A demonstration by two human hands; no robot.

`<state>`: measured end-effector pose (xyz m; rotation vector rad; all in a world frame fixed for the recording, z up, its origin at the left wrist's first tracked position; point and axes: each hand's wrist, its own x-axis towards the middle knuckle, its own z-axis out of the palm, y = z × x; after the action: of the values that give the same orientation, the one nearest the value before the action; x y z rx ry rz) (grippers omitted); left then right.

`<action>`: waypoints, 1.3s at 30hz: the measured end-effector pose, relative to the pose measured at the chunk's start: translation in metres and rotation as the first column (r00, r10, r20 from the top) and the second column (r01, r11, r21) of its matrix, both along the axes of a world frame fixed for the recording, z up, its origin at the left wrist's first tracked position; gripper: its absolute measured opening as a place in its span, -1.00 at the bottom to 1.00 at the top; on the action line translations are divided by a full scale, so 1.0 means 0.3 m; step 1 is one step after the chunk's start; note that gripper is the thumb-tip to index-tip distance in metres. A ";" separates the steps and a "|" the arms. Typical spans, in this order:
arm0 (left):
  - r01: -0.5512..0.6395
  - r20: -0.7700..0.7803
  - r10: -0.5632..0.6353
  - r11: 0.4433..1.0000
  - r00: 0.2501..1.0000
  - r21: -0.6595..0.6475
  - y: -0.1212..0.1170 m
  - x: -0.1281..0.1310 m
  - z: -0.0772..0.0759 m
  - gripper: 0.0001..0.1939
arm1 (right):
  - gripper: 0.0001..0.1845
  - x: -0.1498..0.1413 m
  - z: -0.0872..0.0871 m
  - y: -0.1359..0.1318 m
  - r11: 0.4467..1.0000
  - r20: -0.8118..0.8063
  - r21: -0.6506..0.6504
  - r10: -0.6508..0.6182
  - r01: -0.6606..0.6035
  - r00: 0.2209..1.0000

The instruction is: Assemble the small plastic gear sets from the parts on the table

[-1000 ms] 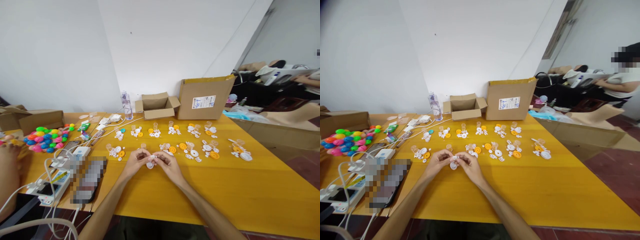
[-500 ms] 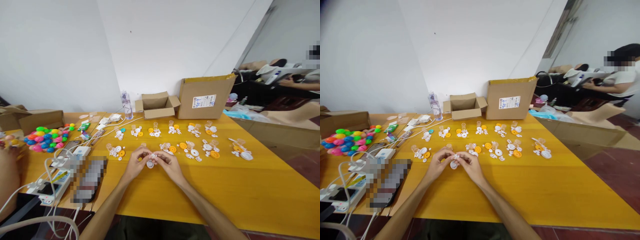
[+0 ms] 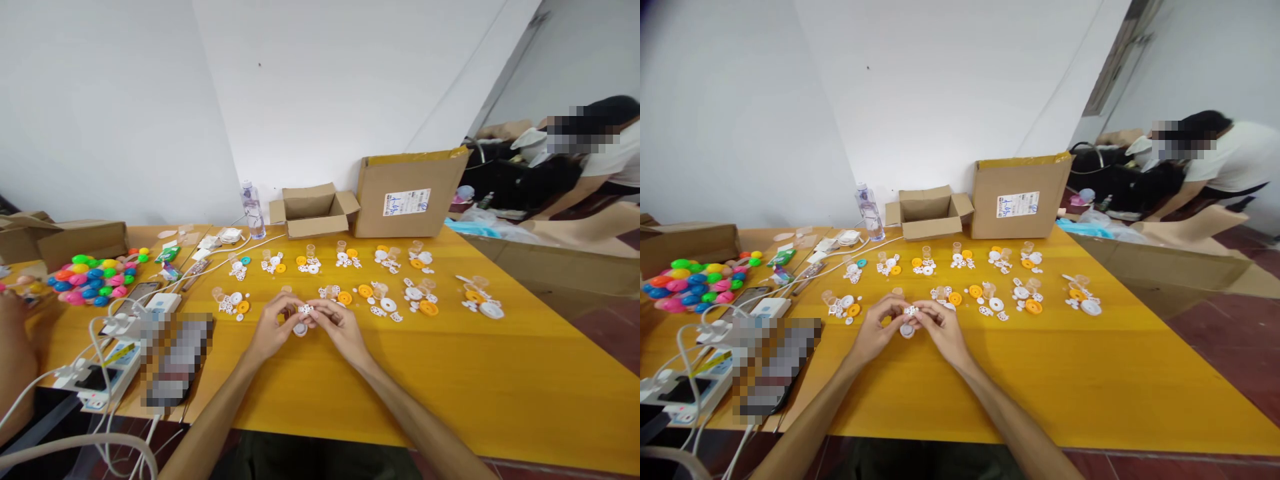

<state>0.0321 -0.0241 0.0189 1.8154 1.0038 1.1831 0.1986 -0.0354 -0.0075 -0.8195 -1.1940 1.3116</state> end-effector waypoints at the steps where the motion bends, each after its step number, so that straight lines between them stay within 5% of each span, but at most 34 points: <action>1: -0.005 0.001 0.005 1.000 1.000 -0.010 -0.001 0.000 0.002 -0.84 | -0.57 0.000 0.000 0.000 1.000 0.005 0.004 -0.001 0.001 1.000; 16: 0.016 -0.055 -0.015 1.000 0.998 0.020 -0.005 0.000 0.013 -0.75 | -0.62 0.007 -0.005 0.002 0.998 0.075 0.046 -0.040 0.037 0.996; 31: -0.007 -0.044 0.003 0.994 0.999 -0.111 -0.004 0.000 0.012 -0.63 | -0.59 0.010 -0.005 0.007 1.000 0.062 0.006 0.000 0.000 0.998; 39: 0.079 0.078 -0.065 0.977 0.995 -0.196 -0.005 0.002 0.011 -0.65 | -0.60 0.011 0.000 0.006 1.000 0.026 -0.020 -0.006 0.007 1.000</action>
<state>0.0327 -0.0257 0.0222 1.6283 0.9710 1.0561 0.2019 -0.0336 -0.0077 -0.8571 -1.1992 1.3131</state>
